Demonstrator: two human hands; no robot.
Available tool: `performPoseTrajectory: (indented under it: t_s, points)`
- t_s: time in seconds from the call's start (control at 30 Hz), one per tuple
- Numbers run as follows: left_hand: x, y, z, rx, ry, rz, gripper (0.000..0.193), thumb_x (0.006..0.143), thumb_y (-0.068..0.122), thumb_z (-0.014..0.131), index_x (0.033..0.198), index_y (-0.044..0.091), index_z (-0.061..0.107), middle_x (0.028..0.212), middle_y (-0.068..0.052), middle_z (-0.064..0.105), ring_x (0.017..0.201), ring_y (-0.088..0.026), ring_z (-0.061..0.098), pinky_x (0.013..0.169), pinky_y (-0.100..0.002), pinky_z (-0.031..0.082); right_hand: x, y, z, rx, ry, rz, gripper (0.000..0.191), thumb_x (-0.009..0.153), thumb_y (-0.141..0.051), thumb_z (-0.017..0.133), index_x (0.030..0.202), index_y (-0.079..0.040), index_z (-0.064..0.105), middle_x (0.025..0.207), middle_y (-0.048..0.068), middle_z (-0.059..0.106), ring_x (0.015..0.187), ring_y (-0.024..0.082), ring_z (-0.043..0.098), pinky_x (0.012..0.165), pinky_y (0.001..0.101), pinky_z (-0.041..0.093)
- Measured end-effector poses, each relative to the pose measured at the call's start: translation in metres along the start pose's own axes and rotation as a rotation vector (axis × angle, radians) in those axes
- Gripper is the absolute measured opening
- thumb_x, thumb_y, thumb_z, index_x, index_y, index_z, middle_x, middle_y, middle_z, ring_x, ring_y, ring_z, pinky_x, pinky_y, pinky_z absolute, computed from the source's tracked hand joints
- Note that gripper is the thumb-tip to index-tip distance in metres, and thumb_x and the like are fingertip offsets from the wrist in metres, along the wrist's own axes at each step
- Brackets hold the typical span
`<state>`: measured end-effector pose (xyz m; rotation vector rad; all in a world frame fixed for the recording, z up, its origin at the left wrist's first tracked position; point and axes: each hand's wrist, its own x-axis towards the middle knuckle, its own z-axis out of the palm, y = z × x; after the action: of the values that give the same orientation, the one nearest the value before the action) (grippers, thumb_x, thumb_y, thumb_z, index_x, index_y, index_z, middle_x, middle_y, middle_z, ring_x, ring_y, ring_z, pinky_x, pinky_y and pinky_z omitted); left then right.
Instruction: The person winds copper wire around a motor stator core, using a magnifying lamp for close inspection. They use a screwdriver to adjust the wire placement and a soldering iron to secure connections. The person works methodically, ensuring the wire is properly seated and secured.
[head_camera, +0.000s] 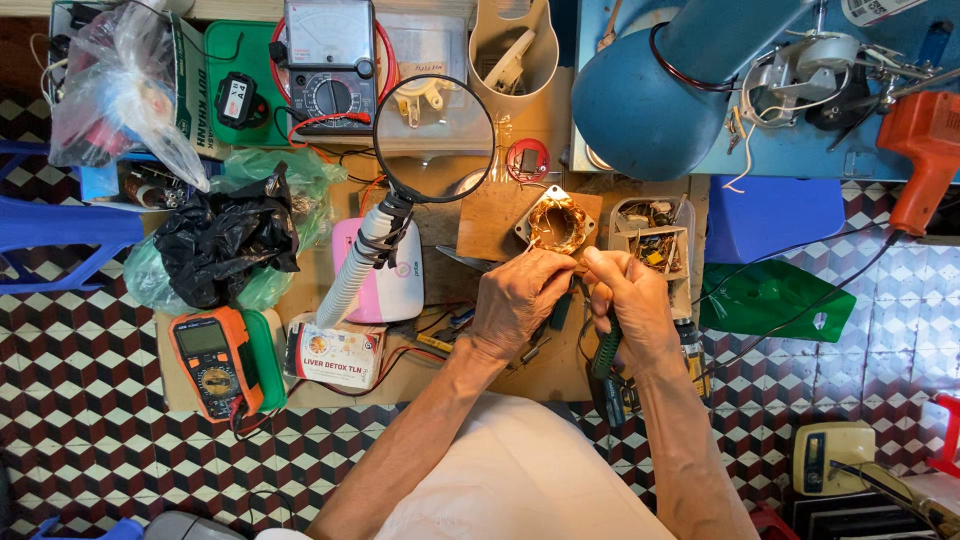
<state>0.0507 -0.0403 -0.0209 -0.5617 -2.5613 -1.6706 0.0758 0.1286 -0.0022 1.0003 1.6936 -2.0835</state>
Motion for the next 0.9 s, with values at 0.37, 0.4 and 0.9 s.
performPoseTrajectory:
  t_s: [0.37, 0.4, 0.9]
  points:
    - [0.0037, 0.0028, -0.0018, -0.013, -0.017, -0.077, 0.017, 0.093, 0.014, 0.073, 0.109, 0.007, 0.07, 0.099, -0.007, 0.075, 0.082, -0.023, 0.074, 0.07, -0.032, 0.06, -0.0007, 0.0003, 0.0046, -0.455, 0.083, -0.312, 0.011, 0.097, -0.015, 0.07, 0.1, -0.005, 0.073, 0.074, -0.007, 0.06, 0.063, 0.002, 0.05, 0.053, 0.0175, 0.039]
    - [0.0043, 0.0031, -0.0018, 0.0, -0.031, -0.082, 0.016, 0.093, 0.014, 0.073, 0.108, 0.008, 0.071, 0.098, -0.007, 0.075, 0.081, -0.024, 0.074, 0.069, -0.032, 0.06, -0.0018, 0.0013, 0.004, -0.529, 0.084, -0.398, 0.01, 0.097, -0.014, 0.07, 0.1, -0.005, 0.073, 0.076, -0.006, 0.061, 0.066, 0.003, 0.051, 0.057, 0.0182, 0.041]
    - [0.0091, 0.0079, -0.0015, -0.051, -0.094, -0.225, 0.011, 0.098, 0.019, 0.069, 0.103, 0.01, 0.067, 0.085, -0.007, 0.075, 0.073, -0.022, 0.075, 0.062, -0.034, 0.058, -0.0016, -0.0014, -0.0005, -0.746, 0.018, -0.737, 0.01, 0.099, -0.009, 0.07, 0.107, -0.003, 0.07, 0.093, 0.002, 0.067, 0.079, 0.01, 0.061, 0.07, 0.0245, 0.05]
